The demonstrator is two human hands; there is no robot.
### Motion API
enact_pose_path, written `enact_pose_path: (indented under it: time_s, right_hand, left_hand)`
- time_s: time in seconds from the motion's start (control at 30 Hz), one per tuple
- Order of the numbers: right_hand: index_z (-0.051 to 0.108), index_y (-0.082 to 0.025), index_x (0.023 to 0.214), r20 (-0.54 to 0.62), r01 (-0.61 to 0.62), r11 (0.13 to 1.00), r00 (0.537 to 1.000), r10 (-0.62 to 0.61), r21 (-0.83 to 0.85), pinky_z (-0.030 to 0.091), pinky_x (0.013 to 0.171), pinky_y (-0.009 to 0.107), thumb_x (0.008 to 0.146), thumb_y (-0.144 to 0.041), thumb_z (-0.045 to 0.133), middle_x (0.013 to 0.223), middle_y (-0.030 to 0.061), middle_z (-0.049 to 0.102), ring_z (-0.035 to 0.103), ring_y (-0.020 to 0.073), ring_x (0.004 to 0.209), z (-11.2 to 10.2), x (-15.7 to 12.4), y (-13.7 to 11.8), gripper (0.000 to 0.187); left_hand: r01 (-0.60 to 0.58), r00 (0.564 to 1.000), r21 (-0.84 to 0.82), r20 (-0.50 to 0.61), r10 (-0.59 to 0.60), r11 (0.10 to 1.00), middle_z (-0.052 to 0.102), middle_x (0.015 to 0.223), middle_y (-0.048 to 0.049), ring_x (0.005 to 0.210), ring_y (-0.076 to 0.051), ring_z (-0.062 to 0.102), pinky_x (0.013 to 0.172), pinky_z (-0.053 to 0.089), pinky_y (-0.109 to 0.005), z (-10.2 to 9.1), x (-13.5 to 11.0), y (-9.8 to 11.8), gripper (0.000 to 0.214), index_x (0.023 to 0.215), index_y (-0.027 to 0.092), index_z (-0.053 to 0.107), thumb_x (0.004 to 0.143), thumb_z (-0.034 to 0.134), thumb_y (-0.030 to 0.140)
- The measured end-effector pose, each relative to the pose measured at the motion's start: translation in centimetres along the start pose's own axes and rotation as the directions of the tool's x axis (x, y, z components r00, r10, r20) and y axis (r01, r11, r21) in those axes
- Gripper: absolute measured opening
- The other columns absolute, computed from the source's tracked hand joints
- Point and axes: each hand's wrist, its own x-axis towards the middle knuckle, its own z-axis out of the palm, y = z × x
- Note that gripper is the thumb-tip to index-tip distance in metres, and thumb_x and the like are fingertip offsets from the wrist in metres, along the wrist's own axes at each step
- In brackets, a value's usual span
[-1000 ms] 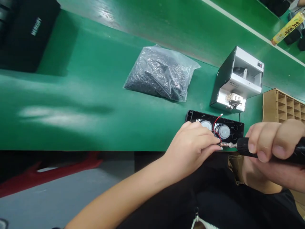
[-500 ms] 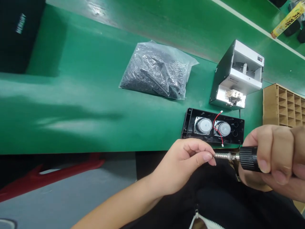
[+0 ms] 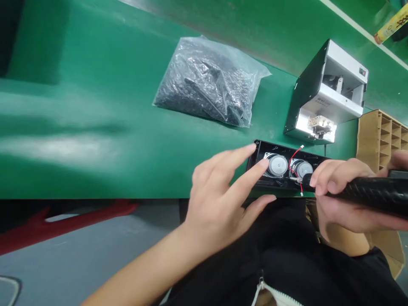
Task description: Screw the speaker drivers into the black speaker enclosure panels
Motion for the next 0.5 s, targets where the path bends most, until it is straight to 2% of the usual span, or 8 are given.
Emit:
enact_pose_path:
  time_s: [0.07,0.1,0.17,0.27,0.37,0.43,0.5]
  right_hand:
    - [0.073,-0.042,0.14,-0.013,0.123,0.991,0.992,-0.122,0.054,0.055,0.041,0.034,0.097,-0.084,0.057,0.065,-0.0067,0.066,0.054,0.0166,0.039,0.3,0.1,1.0,0.062]
    - [0.075,-0.038,0.139,-0.018,0.128,0.989,0.992,-0.127,0.072,0.056,0.041,0.034,0.101,-0.083,0.05,0.066,-0.0048,0.067,0.056,0.0174,0.041,0.4,0.1,1.2,0.063]
    - [0.076,-0.038,0.138,-0.024,0.07,0.994,0.997,-0.069,0.083,0.058,0.042,0.035,0.106,-0.078,0.047,0.066,-0.0038,0.068,0.059,0.0181,0.042,0.6,0.0,1.3,0.06]
    - [0.075,-0.038,0.139,-0.027,0.098,0.992,0.995,-0.096,0.076,0.054,0.039,0.032,0.101,-0.081,0.058,0.065,-0.0058,0.065,0.054,0.0155,0.037,0.7,0.0,1.5,0.059]
    - [0.073,-0.041,0.14,-0.001,0.099,0.995,0.995,-0.099,0.023,0.054,0.04,0.029,0.097,-0.077,0.07,0.066,-0.0077,0.064,0.054,0.0137,0.038,1.0,0.0,1.7,0.056]
    - [0.072,-0.045,0.139,-0.006,0.051,0.999,0.999,-0.051,-0.013,0.056,0.043,0.03,0.101,-0.078,0.062,0.066,-0.008,0.063,0.056,0.014,0.039,1.3,0.0,1.7,0.051]
    - [0.072,-0.045,0.138,-0.028,0.045,0.999,0.999,-0.046,-0.007,0.054,0.041,0.03,0.103,-0.087,0.042,0.063,-0.0073,0.062,0.054,0.0147,0.038,1.6,-0.1,1.7,0.062]
  left_hand:
    - [-0.056,0.991,0.01,0.125,0.054,0.998,0.053,0.175,-0.0223,0.162,-0.046,0.051,0.126,0.047,-0.064,1.3,0.8,-1.4,0.073,0.163,0.031,0.051,0.1,0.085,0.041]
    - [-0.059,0.984,-0.003,0.169,0.059,0.998,0.047,0.179,-0.0239,0.166,-0.046,0.045,0.127,0.045,-0.065,2.0,1.0,-2.0,0.074,0.162,0.029,0.052,0.099,0.086,0.043]
    - [-0.044,0.974,-0.023,0.221,0.048,0.999,0.043,0.181,-0.0253,0.17,-0.045,0.041,0.129,0.043,-0.064,3.3,1.0,-2.9,0.069,0.158,0.026,0.056,0.098,0.086,0.042]
    - [-0.041,0.977,-0.044,0.206,0.05,0.998,0.045,0.181,-0.0238,0.17,-0.041,0.042,0.129,0.044,-0.061,4.2,0.6,-3.4,0.056,0.152,0.026,0.061,0.101,0.082,0.04]
    - [-0.063,0.984,-0.077,0.16,0.075,0.995,0.045,0.18,-0.0248,0.17,-0.04,0.042,0.129,0.044,-0.06,4.4,0.3,-3.5,0.053,0.152,0.025,0.059,0.105,0.078,0.041]
    - [-0.071,0.986,-0.09,0.144,0.084,0.993,0.046,0.179,-0.0264,0.17,-0.041,0.043,0.129,0.044,-0.06,4.3,0.3,-3.4,0.053,0.152,0.024,0.057,0.107,0.076,0.041]
    - [-0.067,0.986,-0.093,0.148,0.081,0.993,0.046,0.179,-0.0271,0.17,-0.041,0.043,0.128,0.044,-0.061,4.1,0.4,-3.4,0.052,0.153,0.024,0.056,0.107,0.075,0.042]
